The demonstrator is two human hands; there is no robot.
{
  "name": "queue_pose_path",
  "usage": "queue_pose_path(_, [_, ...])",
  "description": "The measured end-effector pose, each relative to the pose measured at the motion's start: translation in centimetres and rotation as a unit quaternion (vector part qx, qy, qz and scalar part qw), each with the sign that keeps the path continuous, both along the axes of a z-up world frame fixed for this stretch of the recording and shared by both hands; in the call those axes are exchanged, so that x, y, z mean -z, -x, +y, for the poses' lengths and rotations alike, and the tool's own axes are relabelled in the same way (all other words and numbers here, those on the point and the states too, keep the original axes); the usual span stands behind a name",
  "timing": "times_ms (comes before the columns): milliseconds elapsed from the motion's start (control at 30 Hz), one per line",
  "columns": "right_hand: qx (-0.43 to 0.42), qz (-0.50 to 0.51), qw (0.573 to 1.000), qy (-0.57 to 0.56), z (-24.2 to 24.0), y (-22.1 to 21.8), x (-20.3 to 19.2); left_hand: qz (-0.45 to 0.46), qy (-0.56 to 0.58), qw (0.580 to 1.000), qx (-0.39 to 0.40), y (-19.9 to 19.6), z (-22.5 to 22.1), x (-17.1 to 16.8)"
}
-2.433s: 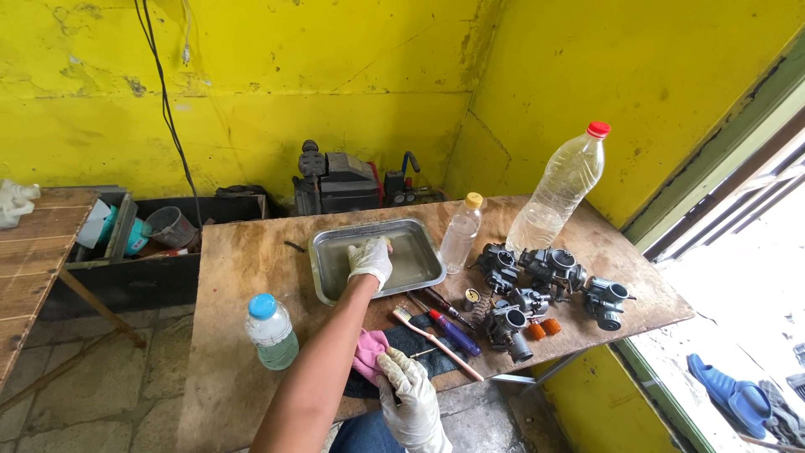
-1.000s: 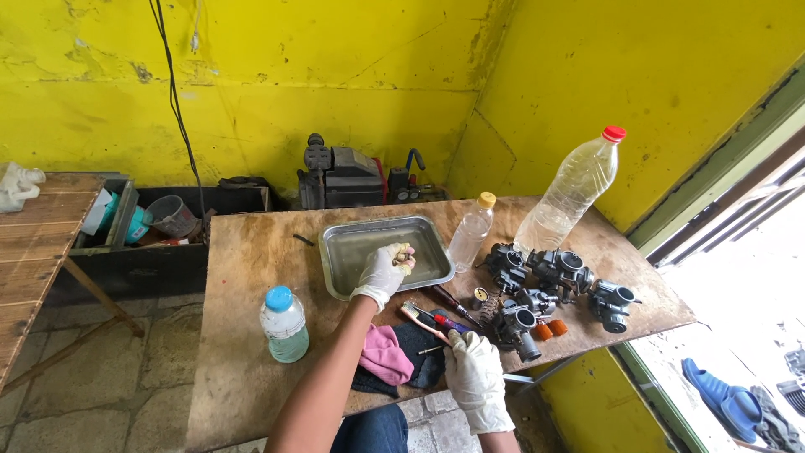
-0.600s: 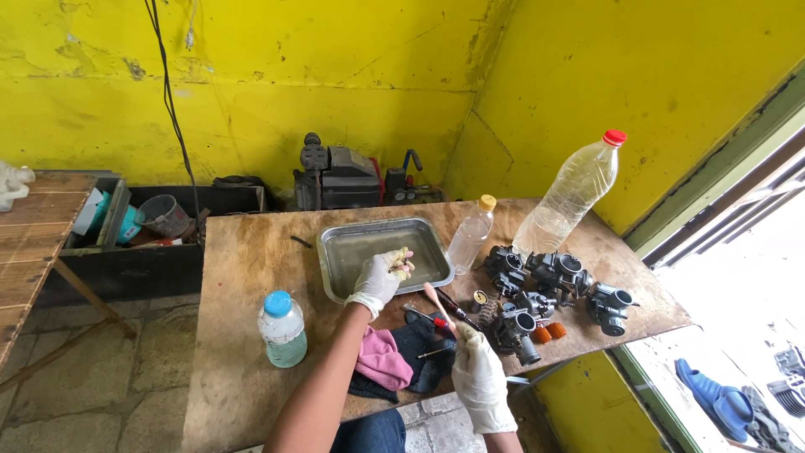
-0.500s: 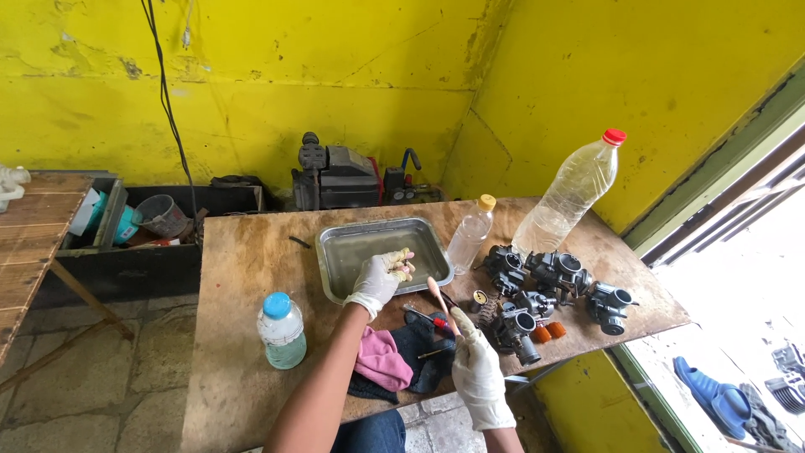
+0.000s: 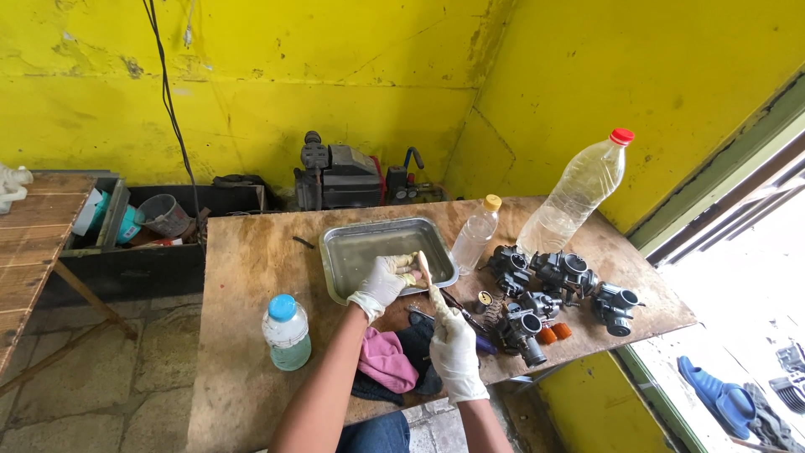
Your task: The person cleans a small orange carburetor part by wiping it with a pink cloth and scrubbing it with a toothbrush in a metal tray of liquid. The person repeatedly dips the part into the liquid and scrubs different areas.
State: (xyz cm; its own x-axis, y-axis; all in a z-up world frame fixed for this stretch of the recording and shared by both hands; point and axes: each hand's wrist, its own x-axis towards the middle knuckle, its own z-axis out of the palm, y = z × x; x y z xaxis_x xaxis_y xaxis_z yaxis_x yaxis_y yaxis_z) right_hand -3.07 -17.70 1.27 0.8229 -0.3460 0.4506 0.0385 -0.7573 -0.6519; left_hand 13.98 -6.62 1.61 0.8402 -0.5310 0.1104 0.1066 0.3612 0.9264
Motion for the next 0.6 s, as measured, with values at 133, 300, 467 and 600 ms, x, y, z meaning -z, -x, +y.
queue_pose_path(133, [-0.011,0.006,0.999,-0.042,1.6,1.8,-2.0,-0.015,-0.013,0.999,-0.040,-0.3,0.3,0.2])
queue_pose_path(300, [0.005,-0.016,1.000,0.019,0.3,1.1,-1.6,-0.082,-0.046,0.995,-0.031,-0.2,-0.8,1.5])
queue_pose_path(467, [-0.005,-0.032,0.999,-0.003,1.0,2.2,-0.7,0.012,0.054,0.997,-0.058,0.7,-0.6,1.0])
queue_pose_path(600, [-0.034,-0.072,0.997,0.013,1.3,3.0,-1.5,-0.034,-0.016,0.996,-0.085,0.7,0.1,0.5])
